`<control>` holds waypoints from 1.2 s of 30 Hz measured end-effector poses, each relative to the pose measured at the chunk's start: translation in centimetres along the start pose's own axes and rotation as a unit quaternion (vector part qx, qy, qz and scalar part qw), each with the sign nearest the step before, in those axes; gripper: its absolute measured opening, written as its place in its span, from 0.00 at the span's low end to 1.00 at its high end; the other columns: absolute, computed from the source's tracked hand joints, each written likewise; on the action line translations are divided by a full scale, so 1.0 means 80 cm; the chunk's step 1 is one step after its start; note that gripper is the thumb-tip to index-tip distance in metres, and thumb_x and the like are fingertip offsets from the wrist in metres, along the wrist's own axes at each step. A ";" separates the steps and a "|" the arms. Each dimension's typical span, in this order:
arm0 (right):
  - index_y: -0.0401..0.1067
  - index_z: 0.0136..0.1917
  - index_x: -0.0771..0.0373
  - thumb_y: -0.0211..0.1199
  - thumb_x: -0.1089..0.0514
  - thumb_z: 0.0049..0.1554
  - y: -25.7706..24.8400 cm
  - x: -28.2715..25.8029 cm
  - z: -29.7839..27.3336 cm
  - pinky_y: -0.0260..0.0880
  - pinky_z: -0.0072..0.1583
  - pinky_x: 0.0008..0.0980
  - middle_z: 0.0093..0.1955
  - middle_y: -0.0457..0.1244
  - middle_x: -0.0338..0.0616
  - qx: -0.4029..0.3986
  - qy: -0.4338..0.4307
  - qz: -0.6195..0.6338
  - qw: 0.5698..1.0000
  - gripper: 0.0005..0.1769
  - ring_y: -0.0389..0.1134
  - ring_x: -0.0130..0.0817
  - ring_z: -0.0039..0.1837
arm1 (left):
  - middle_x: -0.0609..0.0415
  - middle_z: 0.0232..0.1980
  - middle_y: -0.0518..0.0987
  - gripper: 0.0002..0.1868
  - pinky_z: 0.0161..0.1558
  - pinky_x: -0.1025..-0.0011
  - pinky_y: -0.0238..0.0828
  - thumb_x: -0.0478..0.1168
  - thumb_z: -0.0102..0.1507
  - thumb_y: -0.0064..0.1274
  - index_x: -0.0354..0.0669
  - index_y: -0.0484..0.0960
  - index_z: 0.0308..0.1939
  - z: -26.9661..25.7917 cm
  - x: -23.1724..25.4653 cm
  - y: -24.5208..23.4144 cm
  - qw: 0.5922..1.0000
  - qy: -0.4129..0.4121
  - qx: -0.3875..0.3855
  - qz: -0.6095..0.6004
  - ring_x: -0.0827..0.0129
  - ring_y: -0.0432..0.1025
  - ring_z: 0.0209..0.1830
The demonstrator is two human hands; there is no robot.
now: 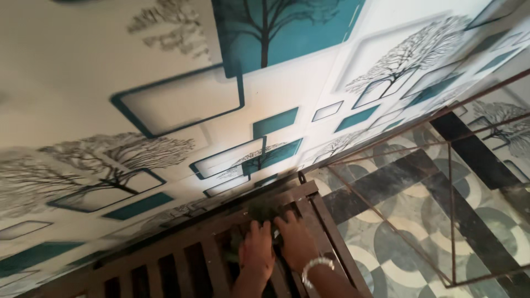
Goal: The person washes a dark cloth under running water, then pours blue liquid soap into a white pedestal sink. They use the cloth to scrub the sink basin and faucet, then rinse the cloth again under the tap.
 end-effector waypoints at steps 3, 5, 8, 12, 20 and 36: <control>0.63 0.71 0.55 0.68 0.70 0.47 -0.040 -0.010 -0.008 0.68 0.63 0.51 0.73 0.54 0.52 0.041 0.021 0.055 0.997 0.39 0.62 0.60 0.67 | 0.38 0.64 0.64 0.32 0.55 0.63 0.53 0.47 0.62 0.62 0.41 0.66 0.65 -0.024 0.010 -0.041 0.991 0.026 0.046 -0.123 0.42 0.68 0.61; 0.64 0.69 0.57 0.70 0.68 0.45 -0.079 -0.022 -0.025 0.68 0.62 0.51 0.72 0.55 0.53 0.086 0.020 0.100 0.991 0.40 0.62 0.60 0.65 | 0.42 0.71 0.61 0.34 0.54 0.47 0.72 0.29 0.59 0.57 0.51 0.65 0.68 -0.058 0.026 -0.077 0.993 -0.002 0.071 -0.096 0.43 0.69 0.62; 0.67 0.67 0.58 0.73 0.63 0.42 -0.143 -0.038 -0.051 0.68 0.62 0.49 0.67 0.59 0.53 0.125 0.019 0.156 0.980 0.38 0.64 0.57 0.65 | 0.38 0.69 0.62 0.34 0.56 0.48 0.72 0.27 0.57 0.58 0.48 0.68 0.66 -0.109 0.069 -0.170 0.983 0.065 0.162 -0.060 0.39 0.68 0.61; 0.72 0.63 0.56 0.72 0.59 0.40 -0.219 -0.054 -0.092 0.69 0.62 0.45 0.63 0.62 0.51 0.156 0.017 0.195 0.968 0.35 0.66 0.55 0.64 | 0.44 0.68 0.63 0.33 0.57 0.49 0.70 0.32 0.60 0.59 0.52 0.66 0.68 -0.178 0.118 -0.257 0.990 0.052 0.104 -0.074 0.42 0.67 0.63; 0.69 0.61 0.59 0.67 0.63 0.45 -0.327 -0.080 -0.200 0.72 0.46 0.41 0.49 0.70 0.53 0.071 0.042 0.561 0.823 0.28 0.70 0.43 0.46 | 0.45 0.60 0.71 0.24 0.54 0.54 0.75 0.32 0.61 0.50 0.51 0.74 0.62 -0.346 0.165 -0.380 0.955 0.090 0.177 -0.220 0.47 0.73 0.55; 0.69 0.62 0.56 0.59 0.39 0.59 -0.451 -0.771 -0.483 0.68 0.65 0.47 0.61 0.66 0.42 -0.308 -0.245 0.666 0.634 0.25 0.66 0.42 0.64 | 0.57 0.48 0.80 0.21 0.43 0.61 0.71 0.49 0.61 0.57 0.54 0.77 0.57 -0.807 -0.205 -0.717 0.643 0.013 0.391 -0.658 0.66 0.74 0.46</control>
Point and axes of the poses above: each hand's wrist, its own z-axis towards the middle knuckle, its own y-axis out of the palm, x = y × z, the point moved 7 cm from there along z, towards the middle knuckle
